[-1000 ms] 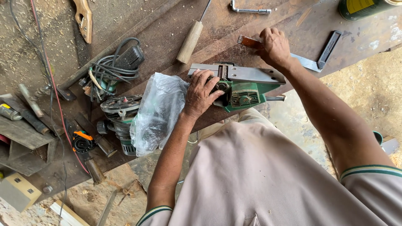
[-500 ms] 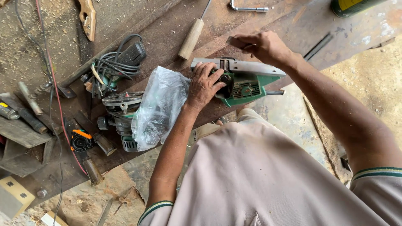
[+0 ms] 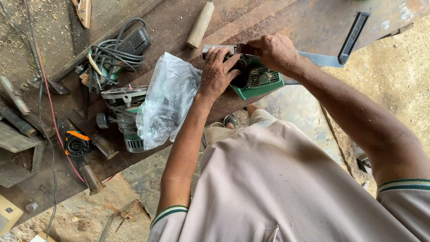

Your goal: Adjusting and repairing the components of a handheld electric wood planer on a workbench.

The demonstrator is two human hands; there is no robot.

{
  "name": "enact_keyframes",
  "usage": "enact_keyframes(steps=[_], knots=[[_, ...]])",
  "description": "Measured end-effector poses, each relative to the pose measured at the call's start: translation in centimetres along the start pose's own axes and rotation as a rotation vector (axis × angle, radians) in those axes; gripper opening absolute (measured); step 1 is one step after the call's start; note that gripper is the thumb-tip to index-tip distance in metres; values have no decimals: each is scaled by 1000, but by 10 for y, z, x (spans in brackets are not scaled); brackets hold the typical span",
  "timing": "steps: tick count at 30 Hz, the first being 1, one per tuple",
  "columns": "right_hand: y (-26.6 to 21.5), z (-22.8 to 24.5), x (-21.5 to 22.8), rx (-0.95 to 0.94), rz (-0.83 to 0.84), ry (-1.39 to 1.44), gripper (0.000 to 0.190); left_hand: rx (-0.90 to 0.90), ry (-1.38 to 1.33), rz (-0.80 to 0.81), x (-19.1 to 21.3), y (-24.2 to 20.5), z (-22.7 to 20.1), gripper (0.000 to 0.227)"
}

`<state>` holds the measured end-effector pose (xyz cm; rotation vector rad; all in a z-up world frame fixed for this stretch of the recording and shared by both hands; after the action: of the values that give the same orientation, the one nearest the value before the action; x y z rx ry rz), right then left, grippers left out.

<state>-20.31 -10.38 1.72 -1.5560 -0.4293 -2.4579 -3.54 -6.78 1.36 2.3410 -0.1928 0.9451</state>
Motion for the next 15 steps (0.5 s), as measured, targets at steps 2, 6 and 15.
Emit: enact_keyframes(steps=[2, 6, 15], knots=[[1, 0, 0, 13, -11, -11, 34, -2, 3, -2, 0, 0, 1, 51], [3, 3, 2, 26, 4, -53, 33, -7, 12, -10, -2, -2, 1, 51], [8, -22, -10, 77, -48, -133, 35, 8, 9, -12, -2, -4, 4, 49]])
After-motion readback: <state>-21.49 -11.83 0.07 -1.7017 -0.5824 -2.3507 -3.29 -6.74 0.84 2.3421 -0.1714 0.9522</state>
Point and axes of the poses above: each hand's wrist, its own y-axis towards the middle knuckle, its own x-axis out of the back of the hand, z = x × y, the point moved 8 cm from there along y, towards the middle knuckle, and after that the axes turned 14 degrees about -z, right-handed, at the moved point
